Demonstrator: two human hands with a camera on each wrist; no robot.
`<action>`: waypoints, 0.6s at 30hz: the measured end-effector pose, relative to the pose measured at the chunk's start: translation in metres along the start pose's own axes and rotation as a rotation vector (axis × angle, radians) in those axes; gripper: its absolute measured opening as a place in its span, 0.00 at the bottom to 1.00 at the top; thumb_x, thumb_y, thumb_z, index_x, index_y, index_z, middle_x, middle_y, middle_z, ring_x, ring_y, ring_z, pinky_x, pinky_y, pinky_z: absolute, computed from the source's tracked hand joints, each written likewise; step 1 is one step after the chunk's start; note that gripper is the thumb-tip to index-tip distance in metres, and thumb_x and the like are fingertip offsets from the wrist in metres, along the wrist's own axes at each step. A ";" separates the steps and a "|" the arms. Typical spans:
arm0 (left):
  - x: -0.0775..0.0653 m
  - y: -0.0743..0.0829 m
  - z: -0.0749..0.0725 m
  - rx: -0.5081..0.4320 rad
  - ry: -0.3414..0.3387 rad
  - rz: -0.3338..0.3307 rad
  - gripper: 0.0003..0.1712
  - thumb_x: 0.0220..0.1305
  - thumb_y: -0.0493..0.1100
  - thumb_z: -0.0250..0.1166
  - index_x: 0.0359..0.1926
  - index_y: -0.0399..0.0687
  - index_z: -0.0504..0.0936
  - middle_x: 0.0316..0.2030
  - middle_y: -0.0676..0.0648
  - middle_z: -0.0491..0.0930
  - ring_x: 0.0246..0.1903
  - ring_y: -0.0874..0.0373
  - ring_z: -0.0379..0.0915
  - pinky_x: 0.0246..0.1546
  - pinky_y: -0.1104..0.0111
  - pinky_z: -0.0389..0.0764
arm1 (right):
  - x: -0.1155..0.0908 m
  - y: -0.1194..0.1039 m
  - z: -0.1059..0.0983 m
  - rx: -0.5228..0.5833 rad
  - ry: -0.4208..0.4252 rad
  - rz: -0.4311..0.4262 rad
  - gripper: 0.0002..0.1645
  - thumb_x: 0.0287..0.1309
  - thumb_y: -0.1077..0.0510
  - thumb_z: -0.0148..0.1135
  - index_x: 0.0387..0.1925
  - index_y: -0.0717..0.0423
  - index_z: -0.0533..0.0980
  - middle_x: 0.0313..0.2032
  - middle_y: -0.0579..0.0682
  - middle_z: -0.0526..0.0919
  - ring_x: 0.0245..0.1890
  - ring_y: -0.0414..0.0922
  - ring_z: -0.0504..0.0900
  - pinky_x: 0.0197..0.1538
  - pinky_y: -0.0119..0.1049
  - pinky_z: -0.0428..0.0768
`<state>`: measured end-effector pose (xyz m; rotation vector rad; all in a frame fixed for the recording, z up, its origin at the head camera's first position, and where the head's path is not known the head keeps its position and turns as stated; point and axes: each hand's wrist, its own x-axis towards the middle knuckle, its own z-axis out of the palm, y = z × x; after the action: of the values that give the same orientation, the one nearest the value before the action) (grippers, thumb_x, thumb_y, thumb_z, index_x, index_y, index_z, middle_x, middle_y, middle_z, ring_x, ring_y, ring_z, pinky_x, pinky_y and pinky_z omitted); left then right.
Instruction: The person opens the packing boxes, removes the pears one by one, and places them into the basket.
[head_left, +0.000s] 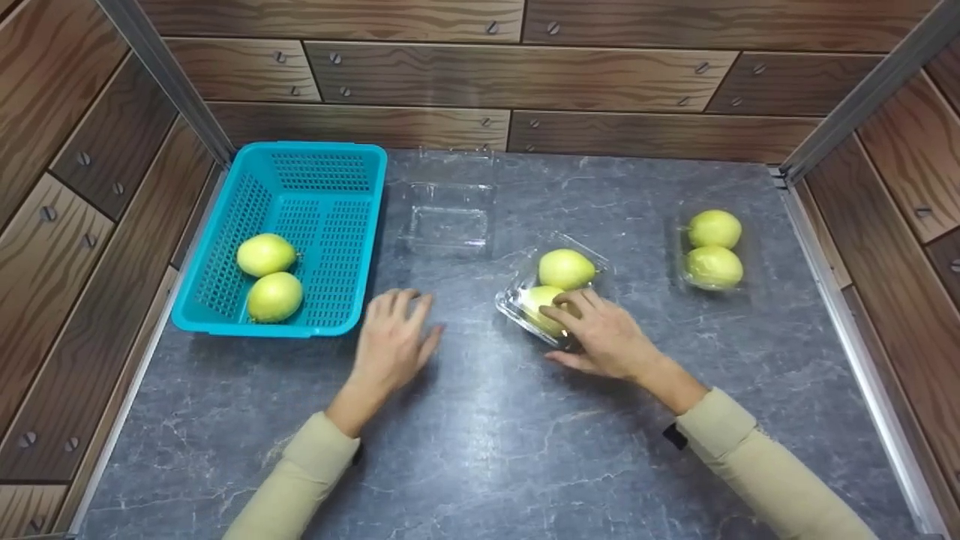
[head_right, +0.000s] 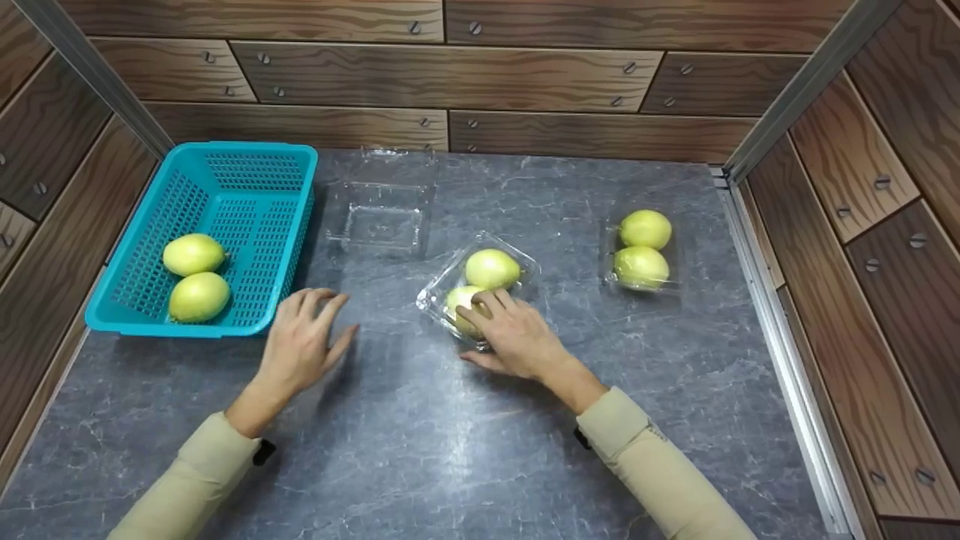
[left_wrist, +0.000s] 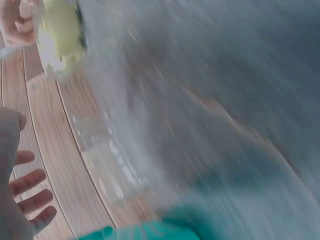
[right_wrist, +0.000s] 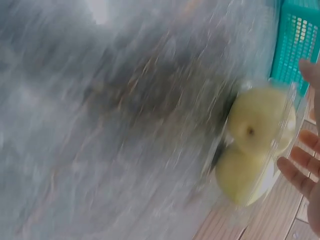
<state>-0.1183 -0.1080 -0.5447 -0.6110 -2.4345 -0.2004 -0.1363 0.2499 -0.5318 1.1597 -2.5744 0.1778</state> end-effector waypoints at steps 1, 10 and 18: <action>0.003 0.005 0.003 -0.005 -0.002 0.010 0.27 0.63 0.56 0.74 0.56 0.45 0.83 0.50 0.41 0.84 0.50 0.42 0.80 0.53 0.51 0.82 | -0.001 0.003 -0.001 0.001 0.003 -0.013 0.46 0.50 0.31 0.78 0.65 0.49 0.77 0.56 0.57 0.81 0.53 0.54 0.83 0.49 0.48 0.90; 0.024 0.044 0.021 -0.055 -0.084 0.063 0.30 0.68 0.61 0.69 0.60 0.48 0.79 0.55 0.43 0.83 0.55 0.45 0.80 0.58 0.54 0.84 | -0.010 0.033 -0.004 -0.010 -0.018 -0.060 0.53 0.44 0.28 0.80 0.67 0.49 0.76 0.58 0.59 0.81 0.54 0.58 0.83 0.55 0.55 0.87; 0.039 0.071 0.034 -0.079 -0.171 0.105 0.33 0.72 0.66 0.62 0.66 0.50 0.77 0.60 0.42 0.81 0.59 0.46 0.78 0.62 0.54 0.83 | -0.016 0.055 -0.004 -0.018 -0.058 -0.010 0.55 0.41 0.32 0.84 0.69 0.47 0.74 0.61 0.60 0.80 0.59 0.61 0.81 0.61 0.59 0.84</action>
<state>-0.1305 -0.0205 -0.5485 -0.8189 -2.5590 -0.2104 -0.1672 0.2986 -0.5327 1.1882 -2.6141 0.1193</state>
